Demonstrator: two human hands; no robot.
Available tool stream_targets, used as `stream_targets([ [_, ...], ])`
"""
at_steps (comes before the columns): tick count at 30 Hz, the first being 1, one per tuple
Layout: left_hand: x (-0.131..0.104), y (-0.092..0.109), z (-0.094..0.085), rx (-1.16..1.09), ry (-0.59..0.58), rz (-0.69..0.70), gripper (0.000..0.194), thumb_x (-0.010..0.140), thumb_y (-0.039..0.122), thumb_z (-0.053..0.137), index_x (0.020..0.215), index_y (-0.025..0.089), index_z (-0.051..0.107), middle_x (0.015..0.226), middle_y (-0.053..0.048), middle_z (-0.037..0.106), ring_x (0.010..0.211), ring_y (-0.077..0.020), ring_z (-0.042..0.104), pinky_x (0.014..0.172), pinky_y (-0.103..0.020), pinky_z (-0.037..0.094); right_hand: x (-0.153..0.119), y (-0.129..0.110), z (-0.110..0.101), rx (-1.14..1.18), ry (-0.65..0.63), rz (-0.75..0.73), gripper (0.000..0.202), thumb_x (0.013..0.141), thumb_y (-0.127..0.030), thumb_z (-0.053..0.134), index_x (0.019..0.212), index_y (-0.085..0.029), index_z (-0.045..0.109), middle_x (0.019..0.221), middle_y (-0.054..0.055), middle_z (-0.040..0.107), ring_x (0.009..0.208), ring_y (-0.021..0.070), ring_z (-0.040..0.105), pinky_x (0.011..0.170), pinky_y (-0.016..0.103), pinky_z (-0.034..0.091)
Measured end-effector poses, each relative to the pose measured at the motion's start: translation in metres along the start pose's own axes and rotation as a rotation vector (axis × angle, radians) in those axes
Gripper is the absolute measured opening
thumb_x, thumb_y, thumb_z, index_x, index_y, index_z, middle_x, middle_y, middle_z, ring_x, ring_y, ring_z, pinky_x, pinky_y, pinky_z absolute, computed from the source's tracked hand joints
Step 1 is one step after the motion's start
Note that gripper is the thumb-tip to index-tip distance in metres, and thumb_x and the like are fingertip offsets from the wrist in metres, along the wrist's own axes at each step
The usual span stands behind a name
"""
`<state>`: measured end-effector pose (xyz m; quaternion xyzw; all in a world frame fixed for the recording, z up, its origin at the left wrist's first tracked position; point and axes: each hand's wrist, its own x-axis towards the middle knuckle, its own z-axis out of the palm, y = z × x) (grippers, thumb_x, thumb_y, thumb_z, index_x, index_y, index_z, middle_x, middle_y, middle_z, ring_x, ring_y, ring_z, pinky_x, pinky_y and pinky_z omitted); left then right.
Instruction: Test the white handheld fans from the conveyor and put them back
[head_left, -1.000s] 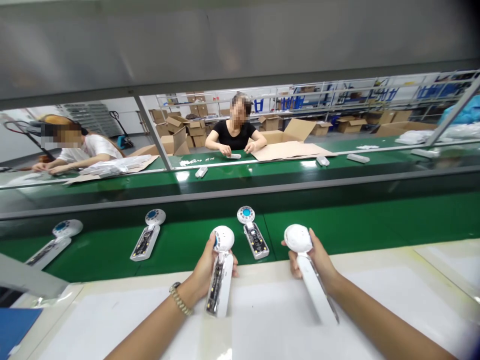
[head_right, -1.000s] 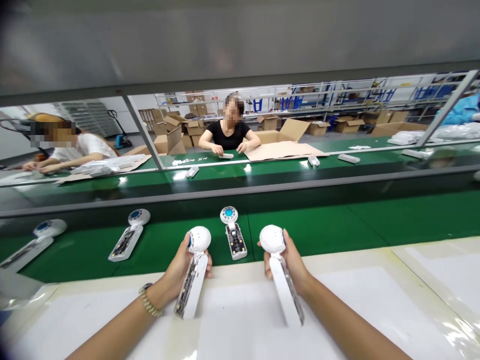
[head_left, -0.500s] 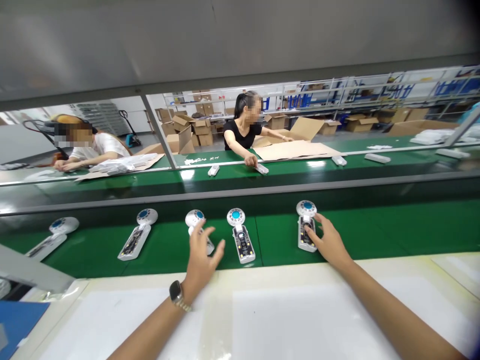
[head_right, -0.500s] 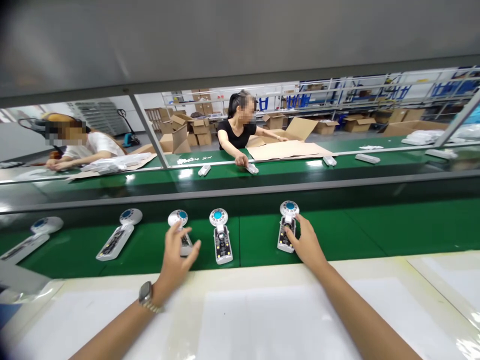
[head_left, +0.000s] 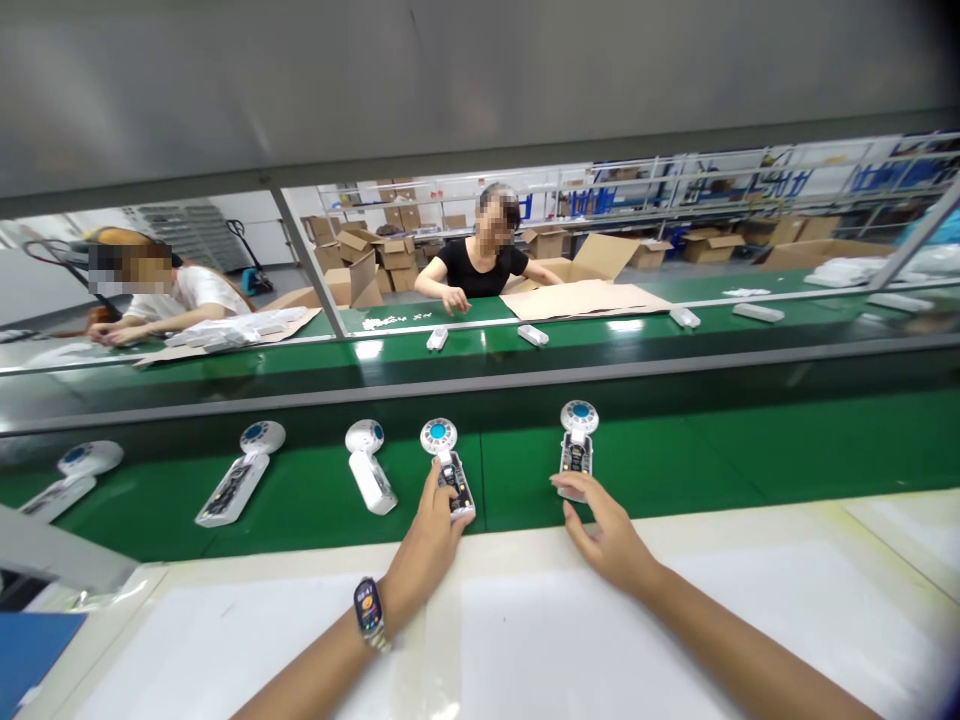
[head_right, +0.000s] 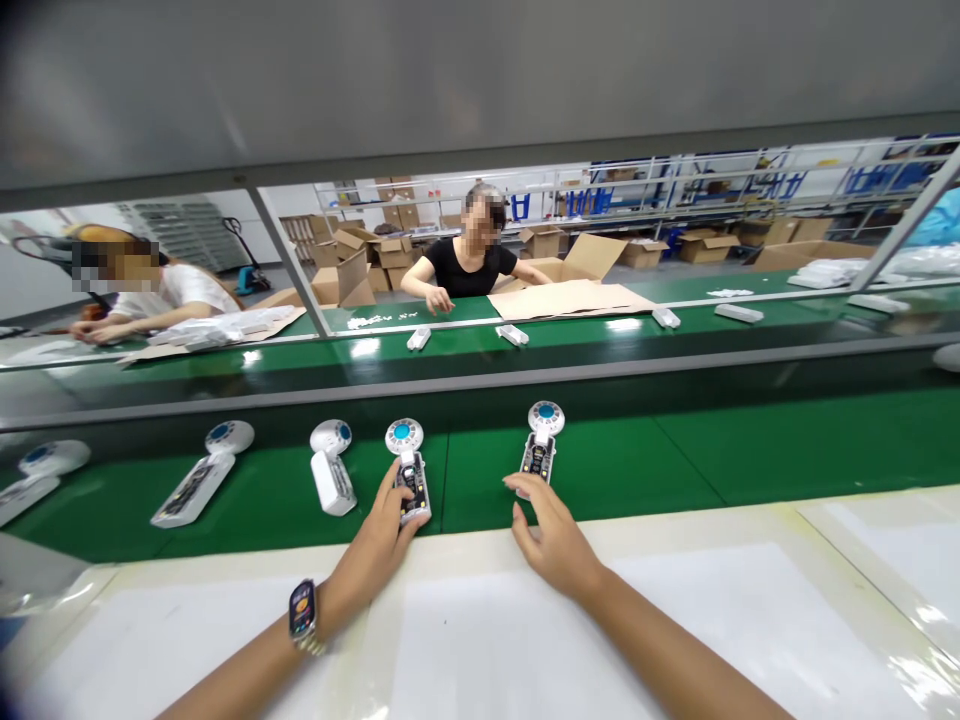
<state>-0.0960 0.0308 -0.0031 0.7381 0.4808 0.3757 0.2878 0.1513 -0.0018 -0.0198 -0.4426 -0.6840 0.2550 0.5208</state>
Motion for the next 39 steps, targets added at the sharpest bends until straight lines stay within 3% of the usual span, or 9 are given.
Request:
stream_targets([
  [3,-0.006,0.006,0.008,-0.046,0.035,-0.01,0.017,0.082,0.03,0.052,0.096,0.02,0.049,0.148,-0.013,0.009,0.131,-0.0302,0.026,0.101,-0.042,0.029,-0.006,-0.008,0.014,0.255,-0.091,0.103,0.017,0.087,-0.031,0.045,0.097,-0.023,0.056,0.085,0.007,0.063,0.075,0.02,0.061,0.072,0.039,0.05],
  [5,-0.014,0.011,0.014,-0.057,0.01,0.04,0.019,0.082,0.029,0.053,0.097,0.019,0.05,0.149,-0.013,0.006,0.133,-0.0308,0.02,0.102,-0.043,0.027,-0.008,-0.015,0.024,0.458,-0.131,0.277,0.026,0.087,-0.037,0.046,0.108,-0.023,0.05,0.093,0.008,0.062,0.076,0.0192,0.062,0.073,0.04,0.05],
  [8,-0.026,0.019,0.018,-0.068,-0.171,0.151,0.024,0.081,0.027,0.055,0.103,0.018,0.053,0.149,-0.013,0.006,0.129,-0.0328,0.03,0.096,-0.041,0.036,-0.008,-0.023,0.036,0.768,-0.229,0.474,0.049,0.085,-0.042,0.049,0.127,-0.025,0.03,0.115,0.01,0.056,0.094,0.0207,0.06,0.087,0.043,0.044],
  [12,-0.035,0.025,0.012,-0.083,-0.452,0.322,0.041,0.077,0.026,0.061,0.117,0.02,0.052,0.147,-0.012,0.016,0.12,-0.0339,0.043,0.088,-0.038,0.044,-0.006,-0.029,0.039,0.914,-0.276,0.551,0.056,0.077,-0.035,0.062,0.124,-0.024,0.033,0.1,0.005,0.062,0.092,0.0197,0.061,0.084,0.038,0.045],
  [16,-0.029,0.025,0.007,-0.079,-0.245,0.362,0.06,0.08,0.022,0.057,0.135,0.022,0.032,0.149,-0.008,0.009,0.135,-0.0297,0.015,0.106,-0.043,0.022,-0.01,-0.032,0.037,0.96,-0.217,0.657,0.059,0.073,-0.031,0.063,0.123,-0.028,0.031,0.088,0.001,0.063,0.069,0.0195,0.066,0.061,0.035,0.052],
  [19,-0.023,0.023,0.007,-0.006,-0.131,0.286,0.057,0.085,0.023,0.05,0.137,0.026,0.027,0.15,-0.004,-0.001,0.136,-0.0275,0.009,0.108,-0.044,0.017,-0.017,-0.037,0.042,0.98,-0.319,0.688,0.058,0.075,-0.03,0.057,0.125,-0.025,0.03,0.078,0.001,0.063,0.058,0.0188,0.065,0.049,0.03,0.05],
  [23,-0.02,0.024,0.006,0.026,-0.187,0.241,0.044,0.088,0.028,0.043,0.132,0.026,0.039,0.15,-0.003,-0.001,0.135,-0.0277,0.013,0.108,-0.041,0.02,-0.029,-0.042,0.05,1.069,-0.476,0.72,0.065,0.072,-0.027,0.059,0.128,-0.024,0.027,0.083,0.004,0.062,0.065,0.0213,0.067,0.051,0.03,0.052],
  [30,-0.02,0.025,0.005,0.203,-0.207,0.268,0.039,0.092,0.028,0.033,0.131,0.023,0.039,0.149,-0.007,0.005,0.133,-0.0247,0.022,0.106,-0.038,0.027,-0.033,-0.043,0.052,1.065,-0.489,0.716,0.063,0.075,-0.028,0.057,0.129,-0.021,0.025,0.074,0.003,0.062,0.062,0.019,0.066,0.051,0.03,0.051],
  [39,-0.02,0.023,0.006,0.214,-0.182,0.328,0.038,0.092,0.025,0.034,0.13,0.022,0.039,0.147,-0.009,0.012,0.132,-0.0256,0.024,0.105,-0.039,0.03,-0.032,-0.046,0.05,1.072,-0.482,0.73,0.056,0.076,-0.028,0.058,0.126,-0.022,0.032,0.076,0.001,0.06,0.063,0.0184,0.064,0.054,0.031,0.05],
])
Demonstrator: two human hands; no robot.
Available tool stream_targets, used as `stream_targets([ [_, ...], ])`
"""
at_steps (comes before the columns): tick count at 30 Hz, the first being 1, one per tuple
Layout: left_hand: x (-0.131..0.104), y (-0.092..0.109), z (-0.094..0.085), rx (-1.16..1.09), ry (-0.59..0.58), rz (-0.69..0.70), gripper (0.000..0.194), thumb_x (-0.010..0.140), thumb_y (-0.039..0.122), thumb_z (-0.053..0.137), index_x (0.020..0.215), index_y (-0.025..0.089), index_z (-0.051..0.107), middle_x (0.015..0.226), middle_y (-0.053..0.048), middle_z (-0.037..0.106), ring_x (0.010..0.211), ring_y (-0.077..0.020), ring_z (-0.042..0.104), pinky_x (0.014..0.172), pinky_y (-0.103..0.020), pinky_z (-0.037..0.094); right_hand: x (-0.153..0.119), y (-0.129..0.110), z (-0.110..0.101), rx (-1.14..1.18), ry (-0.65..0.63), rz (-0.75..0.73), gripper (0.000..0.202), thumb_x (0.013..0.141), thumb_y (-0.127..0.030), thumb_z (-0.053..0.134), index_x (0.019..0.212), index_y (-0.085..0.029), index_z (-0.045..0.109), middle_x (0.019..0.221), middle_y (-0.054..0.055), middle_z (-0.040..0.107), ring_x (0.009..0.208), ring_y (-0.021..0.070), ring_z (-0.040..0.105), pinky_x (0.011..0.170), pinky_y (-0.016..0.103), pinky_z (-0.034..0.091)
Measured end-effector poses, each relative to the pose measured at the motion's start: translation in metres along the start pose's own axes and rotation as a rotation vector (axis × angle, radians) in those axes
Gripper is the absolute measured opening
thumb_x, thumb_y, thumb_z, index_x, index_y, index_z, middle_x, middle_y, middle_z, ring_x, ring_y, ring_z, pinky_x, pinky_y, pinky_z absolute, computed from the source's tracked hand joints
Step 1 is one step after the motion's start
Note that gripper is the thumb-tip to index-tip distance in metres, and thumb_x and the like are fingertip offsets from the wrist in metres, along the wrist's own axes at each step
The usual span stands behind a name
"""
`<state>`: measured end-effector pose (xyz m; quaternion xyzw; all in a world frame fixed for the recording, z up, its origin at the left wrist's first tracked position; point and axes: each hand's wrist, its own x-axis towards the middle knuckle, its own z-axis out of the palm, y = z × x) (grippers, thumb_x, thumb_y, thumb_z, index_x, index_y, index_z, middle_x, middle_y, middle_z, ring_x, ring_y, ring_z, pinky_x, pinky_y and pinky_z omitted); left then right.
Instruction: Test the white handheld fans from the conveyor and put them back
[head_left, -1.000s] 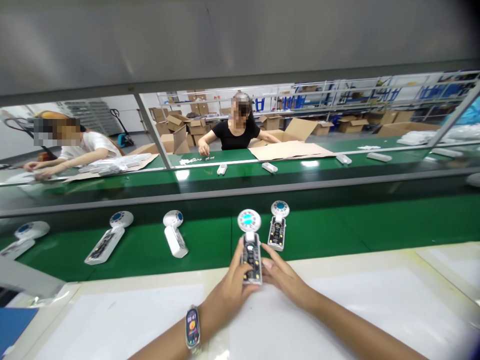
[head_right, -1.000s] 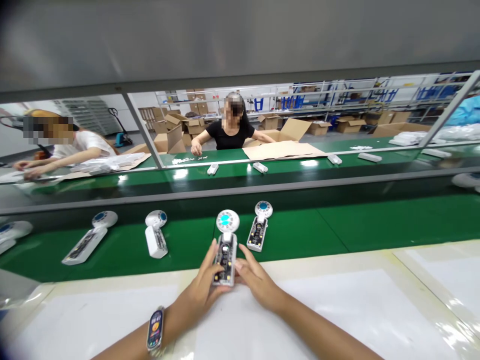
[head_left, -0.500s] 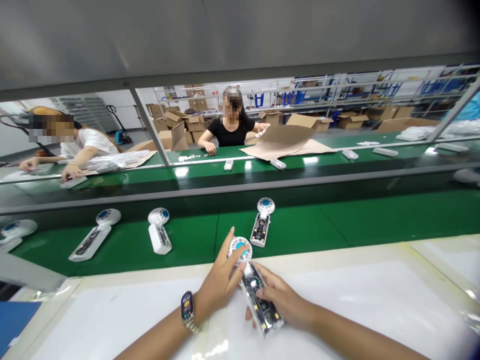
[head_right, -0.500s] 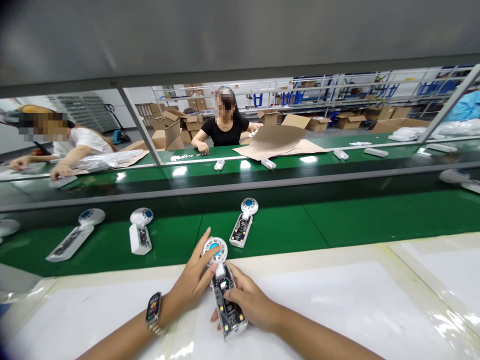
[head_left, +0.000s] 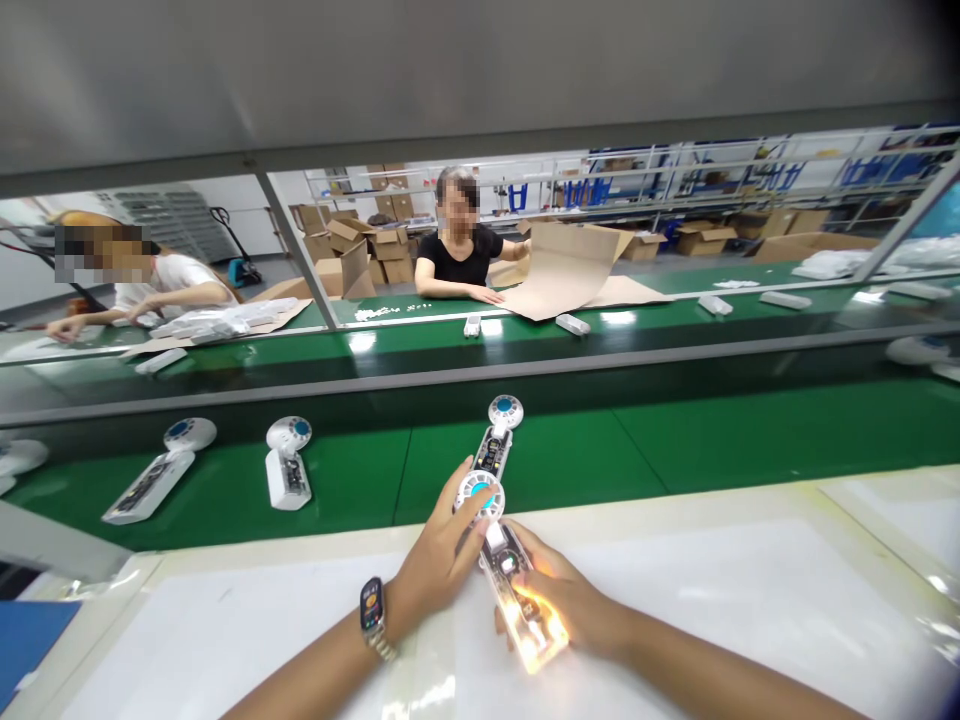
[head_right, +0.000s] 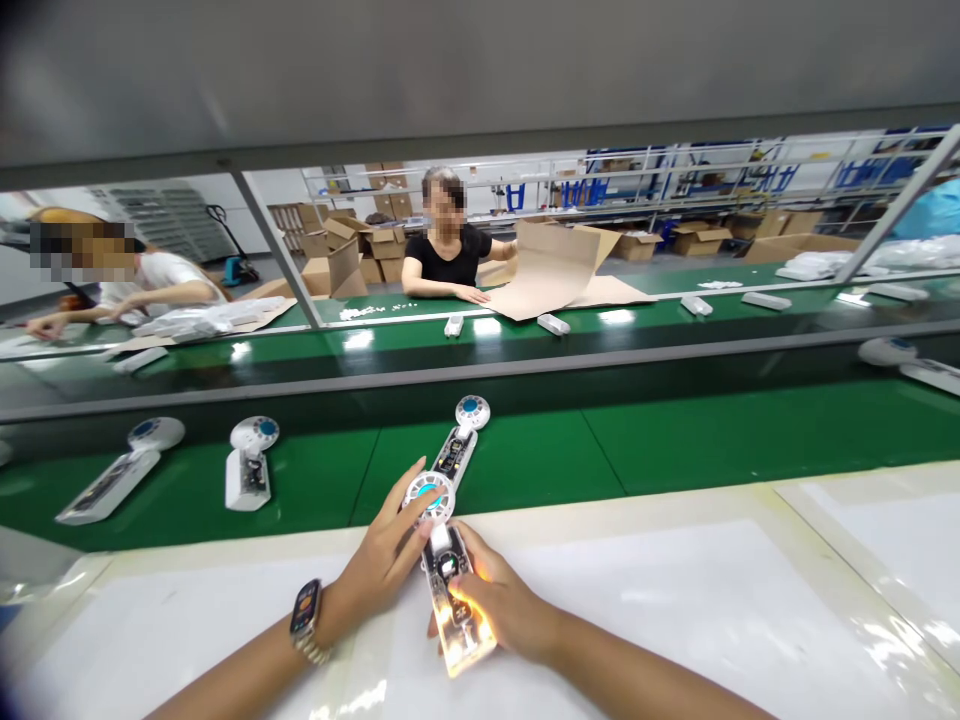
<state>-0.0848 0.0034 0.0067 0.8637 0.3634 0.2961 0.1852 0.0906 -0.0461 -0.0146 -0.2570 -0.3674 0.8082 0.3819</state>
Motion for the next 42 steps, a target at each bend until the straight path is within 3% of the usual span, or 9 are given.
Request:
stream_targets([
  [7,-0.001,0.0,0.003,-0.011,0.029,-0.001,0.037,0.092,0.025,0.034,0.128,0.022,0.042,0.148,-0.008,0.01,0.131,-0.0266,0.025,0.106,-0.039,0.029,0.0,0.0,-0.001,0.01,-0.035,-0.02,0.054,0.077,-0.028,0.059,0.125,-0.022,0.034,0.079,0.001,0.059,0.063,0.0176,0.064,0.056,0.031,0.05],
  [16,-0.001,-0.002,0.003,0.02,0.052,0.037,0.037,0.091,0.023,0.036,0.128,0.022,0.042,0.148,-0.009,0.011,0.131,-0.0276,0.025,0.106,-0.042,0.029,-0.003,-0.007,0.003,-0.092,-0.033,0.01,0.071,0.075,-0.035,0.059,0.131,-0.018,0.019,0.069,0.004,0.065,0.053,0.0145,0.061,0.046,0.023,0.046],
  [21,-0.002,-0.003,0.003,0.035,0.045,0.017,0.037,0.091,0.022,0.037,0.128,0.022,0.042,0.147,-0.01,0.014,0.131,-0.0276,0.026,0.104,-0.043,0.031,-0.004,-0.008,-0.001,-0.101,-0.086,0.015,0.074,0.072,-0.027,0.061,0.131,-0.019,0.018,0.073,0.005,0.066,0.06,0.0153,0.063,0.052,0.025,0.048],
  [25,-0.002,-0.003,0.002,0.048,0.031,0.033,0.037,0.09,0.022,0.037,0.128,0.022,0.042,0.147,-0.01,0.013,0.131,-0.0271,0.026,0.104,-0.043,0.031,-0.006,-0.009,-0.005,-0.1,-0.147,-0.001,0.073,0.073,-0.029,0.063,0.131,-0.019,0.019,0.078,0.006,0.066,0.065,0.0154,0.064,0.057,0.026,0.048],
  [35,0.0,-0.004,-0.003,0.031,-0.022,-0.03,0.038,0.092,0.028,0.034,0.128,0.021,0.043,0.14,-0.011,0.029,0.127,-0.0271,0.033,0.103,-0.041,0.033,-0.007,-0.013,-0.001,-0.111,-0.151,-0.012,0.074,0.072,-0.036,0.066,0.13,-0.021,0.021,0.08,0.005,0.063,0.066,0.0157,0.064,0.056,0.025,0.047],
  [42,0.0,-0.005,-0.002,-0.041,-0.023,-0.094,0.04,0.092,0.032,0.032,0.13,0.022,0.042,0.141,-0.009,0.029,0.128,-0.0245,0.033,0.106,-0.039,0.029,-0.009,-0.014,-0.002,-0.159,-0.155,-0.004,0.075,0.074,-0.04,0.064,0.131,-0.022,0.019,0.081,0.005,0.064,0.067,0.0157,0.064,0.056,0.025,0.047],
])
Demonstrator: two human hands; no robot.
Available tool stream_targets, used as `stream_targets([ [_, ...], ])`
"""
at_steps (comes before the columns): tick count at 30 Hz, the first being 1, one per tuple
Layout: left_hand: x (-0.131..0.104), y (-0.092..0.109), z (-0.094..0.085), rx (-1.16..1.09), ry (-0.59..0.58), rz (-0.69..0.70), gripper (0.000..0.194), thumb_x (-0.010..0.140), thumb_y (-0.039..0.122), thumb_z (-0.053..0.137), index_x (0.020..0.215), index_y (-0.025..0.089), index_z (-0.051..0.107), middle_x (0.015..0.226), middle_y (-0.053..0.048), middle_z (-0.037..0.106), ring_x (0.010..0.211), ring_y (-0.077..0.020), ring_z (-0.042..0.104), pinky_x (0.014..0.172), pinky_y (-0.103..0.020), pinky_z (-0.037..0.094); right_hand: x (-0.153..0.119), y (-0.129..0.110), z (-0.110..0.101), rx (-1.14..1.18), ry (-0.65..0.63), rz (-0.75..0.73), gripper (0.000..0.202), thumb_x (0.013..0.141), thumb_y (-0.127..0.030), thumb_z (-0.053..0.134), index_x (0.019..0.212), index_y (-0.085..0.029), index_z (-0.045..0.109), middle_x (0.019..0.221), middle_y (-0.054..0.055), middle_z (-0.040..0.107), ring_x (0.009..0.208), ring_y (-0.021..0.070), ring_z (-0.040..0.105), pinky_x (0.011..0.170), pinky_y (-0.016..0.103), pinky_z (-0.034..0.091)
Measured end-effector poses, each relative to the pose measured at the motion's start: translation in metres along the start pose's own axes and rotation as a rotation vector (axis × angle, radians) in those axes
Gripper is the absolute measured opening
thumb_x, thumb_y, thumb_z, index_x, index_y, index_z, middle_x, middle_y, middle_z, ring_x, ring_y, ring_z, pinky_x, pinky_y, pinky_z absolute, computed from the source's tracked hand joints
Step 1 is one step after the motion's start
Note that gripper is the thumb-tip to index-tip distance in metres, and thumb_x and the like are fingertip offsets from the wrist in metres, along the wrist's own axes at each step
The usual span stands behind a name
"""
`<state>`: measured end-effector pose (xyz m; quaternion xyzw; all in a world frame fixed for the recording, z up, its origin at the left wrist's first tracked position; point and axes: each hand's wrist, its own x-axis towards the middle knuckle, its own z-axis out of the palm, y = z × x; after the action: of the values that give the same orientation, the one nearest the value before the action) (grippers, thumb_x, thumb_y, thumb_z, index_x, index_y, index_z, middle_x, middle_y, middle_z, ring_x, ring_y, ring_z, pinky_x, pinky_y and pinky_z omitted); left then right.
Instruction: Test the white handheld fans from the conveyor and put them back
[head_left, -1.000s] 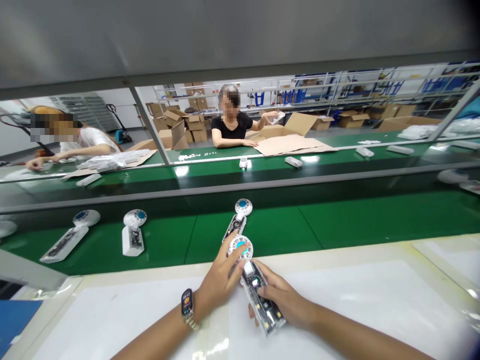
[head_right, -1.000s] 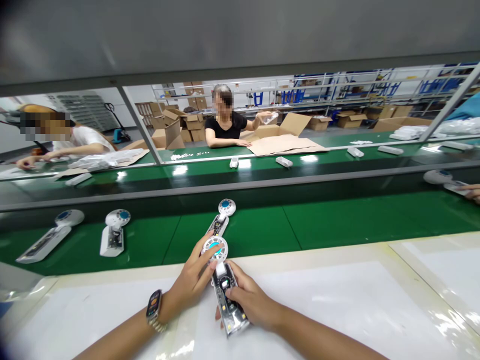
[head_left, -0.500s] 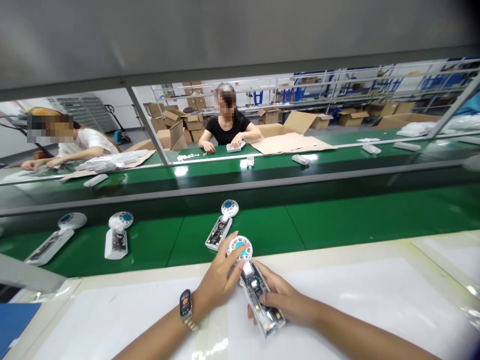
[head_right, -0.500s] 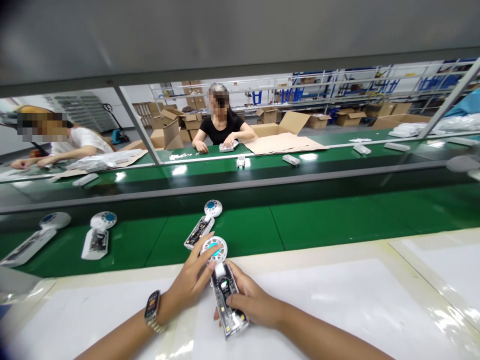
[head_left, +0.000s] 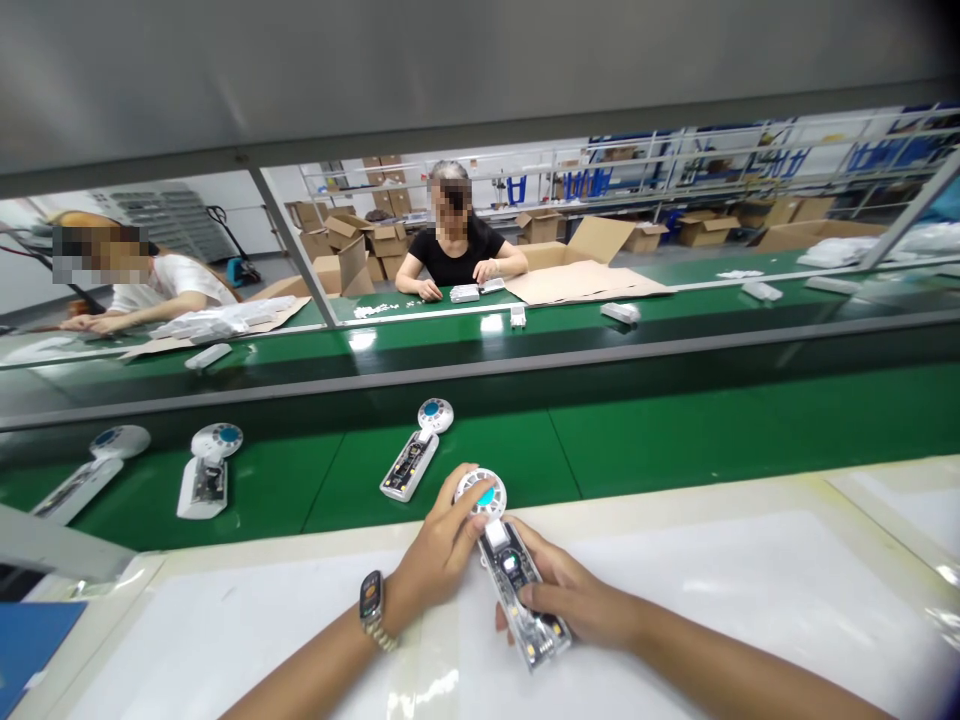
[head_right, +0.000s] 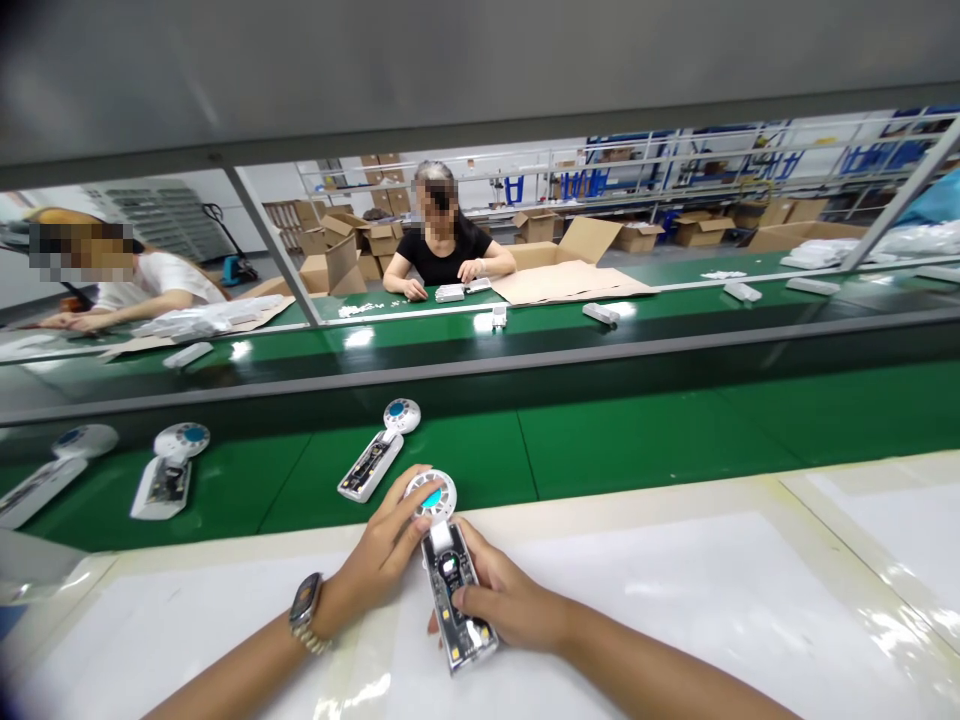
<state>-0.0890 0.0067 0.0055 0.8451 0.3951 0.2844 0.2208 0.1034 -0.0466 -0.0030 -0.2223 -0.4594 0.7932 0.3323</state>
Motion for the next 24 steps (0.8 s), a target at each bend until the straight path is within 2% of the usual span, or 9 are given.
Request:
stream_targets([
  [5,0.002,-0.002,0.002,-0.081,0.032,-0.034,0.039,0.091,0.034,0.035,0.126,0.022,0.048,0.139,-0.008,0.034,0.126,-0.0238,0.037,0.105,-0.036,0.031,-0.002,0.002,0.001,-0.033,0.01,-0.022,0.078,0.075,-0.043,0.062,0.134,-0.021,0.016,0.084,0.006,0.062,0.07,0.0155,0.063,0.057,0.025,0.047],
  [12,0.0,-0.002,0.002,-0.107,0.026,-0.051,0.039,0.091,0.035,0.036,0.127,0.023,0.046,0.14,-0.007,0.032,0.128,-0.0239,0.032,0.105,-0.037,0.029,-0.001,0.001,0.0,-0.043,0.006,-0.022,0.083,0.075,-0.043,0.062,0.136,-0.022,0.011,0.084,0.005,0.061,0.072,0.0161,0.062,0.058,0.025,0.046],
  [18,0.002,0.0,0.002,-0.112,0.033,-0.056,0.038,0.091,0.033,0.036,0.128,0.025,0.044,0.142,-0.007,0.029,0.129,-0.0238,0.031,0.106,-0.039,0.029,-0.002,-0.002,0.004,-0.037,0.014,-0.044,0.082,0.075,-0.041,0.064,0.137,-0.021,0.013,0.085,0.007,0.063,0.072,0.0179,0.063,0.059,0.028,0.046],
  [21,0.002,-0.002,0.007,-0.102,0.079,-0.068,0.045,0.091,0.031,0.036,0.136,0.026,0.029,0.145,-0.007,0.022,0.131,-0.024,0.026,0.106,-0.041,0.028,0.004,-0.002,-0.003,-0.005,0.108,-0.086,0.087,0.073,-0.041,0.066,0.138,-0.022,0.011,0.092,0.009,0.063,0.075,0.0191,0.063,0.063,0.031,0.046],
  [24,0.001,-0.004,0.011,-0.107,0.094,-0.099,0.056,0.091,0.031,0.037,0.14,0.026,0.012,0.147,-0.009,0.017,0.13,-0.0243,0.028,0.104,-0.043,0.031,0.015,-0.004,-0.025,-0.011,0.351,-0.188,0.087,0.072,-0.044,0.066,0.138,-0.026,0.013,0.117,0.013,0.054,0.082,0.0206,0.063,0.07,0.035,0.047],
])
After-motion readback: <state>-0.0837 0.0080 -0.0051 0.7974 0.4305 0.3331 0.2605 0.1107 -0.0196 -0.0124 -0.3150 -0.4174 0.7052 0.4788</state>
